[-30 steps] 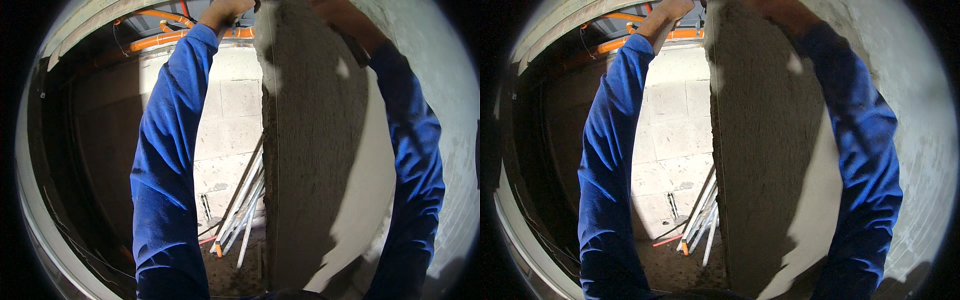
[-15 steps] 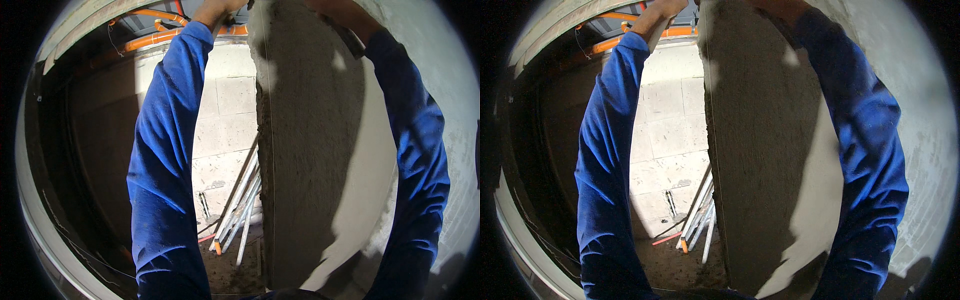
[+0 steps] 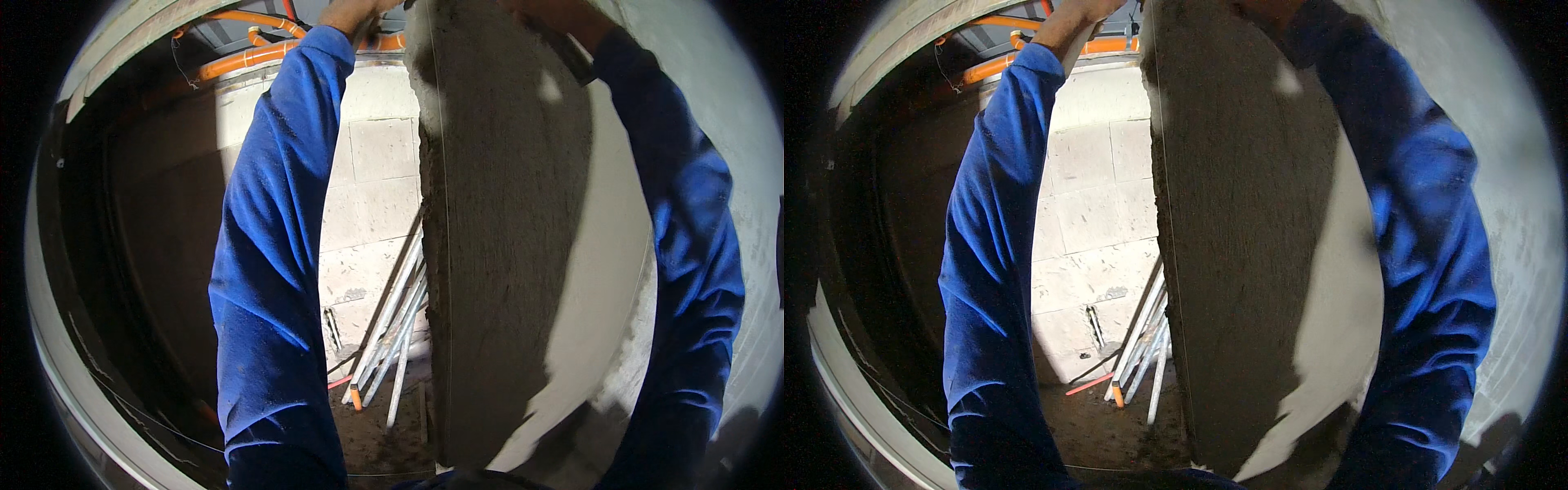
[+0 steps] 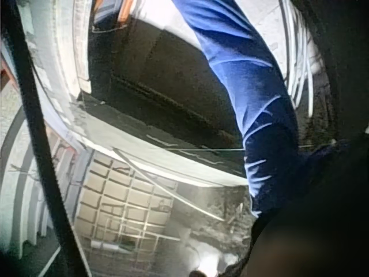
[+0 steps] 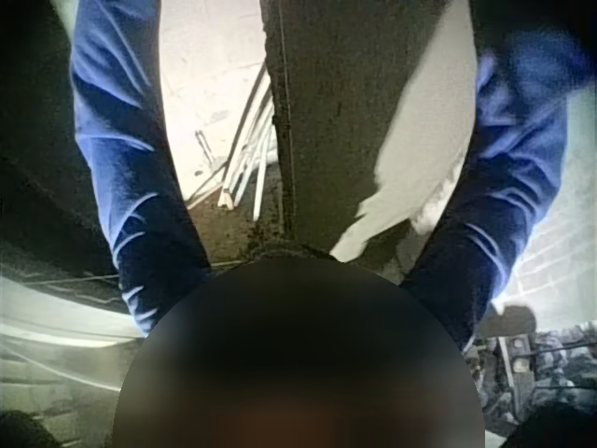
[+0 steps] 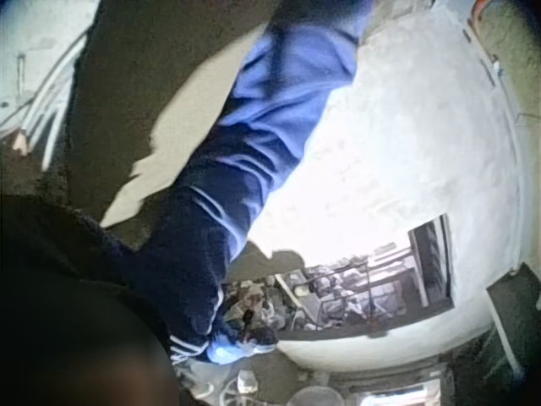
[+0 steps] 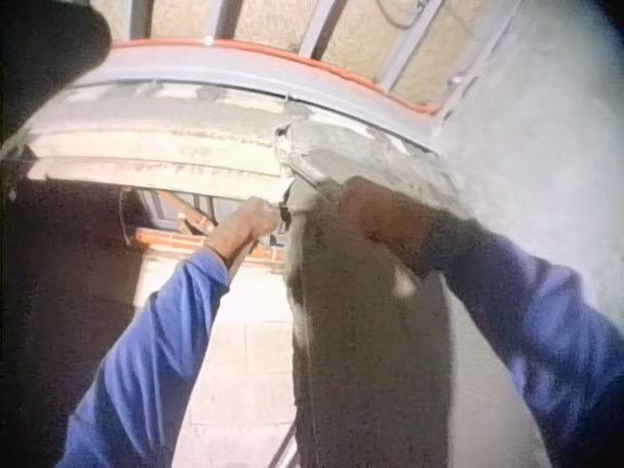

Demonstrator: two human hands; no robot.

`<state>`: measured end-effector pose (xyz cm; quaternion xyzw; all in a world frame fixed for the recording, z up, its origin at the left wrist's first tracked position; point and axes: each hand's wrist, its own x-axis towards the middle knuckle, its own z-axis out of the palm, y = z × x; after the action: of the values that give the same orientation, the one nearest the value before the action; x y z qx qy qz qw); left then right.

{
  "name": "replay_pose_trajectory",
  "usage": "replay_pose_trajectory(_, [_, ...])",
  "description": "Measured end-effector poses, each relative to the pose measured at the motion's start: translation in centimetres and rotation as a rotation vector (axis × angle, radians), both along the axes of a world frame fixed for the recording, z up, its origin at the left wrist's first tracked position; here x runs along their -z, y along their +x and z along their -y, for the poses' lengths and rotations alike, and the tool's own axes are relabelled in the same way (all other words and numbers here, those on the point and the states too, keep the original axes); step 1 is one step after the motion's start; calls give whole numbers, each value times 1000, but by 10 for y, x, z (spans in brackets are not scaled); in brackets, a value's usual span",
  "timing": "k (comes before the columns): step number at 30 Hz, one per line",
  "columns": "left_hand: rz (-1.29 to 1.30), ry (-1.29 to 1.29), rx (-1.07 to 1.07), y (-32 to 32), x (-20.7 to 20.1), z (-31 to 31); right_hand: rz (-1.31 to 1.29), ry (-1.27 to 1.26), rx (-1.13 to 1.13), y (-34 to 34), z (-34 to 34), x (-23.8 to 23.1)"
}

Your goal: The person uses a hammer and a white plastic trim piece to repeatedly strike and secure the trim along a wall edge. The person holds the trim against the wall with one hand and strikes it with the hammer in the other, working along the vertical edge.

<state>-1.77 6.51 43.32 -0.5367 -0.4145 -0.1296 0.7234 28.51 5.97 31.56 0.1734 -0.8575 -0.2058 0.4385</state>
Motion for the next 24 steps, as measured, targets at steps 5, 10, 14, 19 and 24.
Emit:
replay_pose_trajectory(5, [-162,-36,-5,-1,2,-1,-404,-621,286,17,36,24])
replay_pose_trajectory(10, [136,36,172,7,32,-1,-771,70,383,16,54,43])
replay_pose_trajectory(14, [510,275,592,30,68,-12,-716,-454,143,35,50,77])
replay_pose_trajectory(19, [355,363,207,0,85,39,-742,-575,68,60,34,137])
replay_pose_trajectory(24, [563,84,639,11,175,95,-771,-844,59,69,15,224])
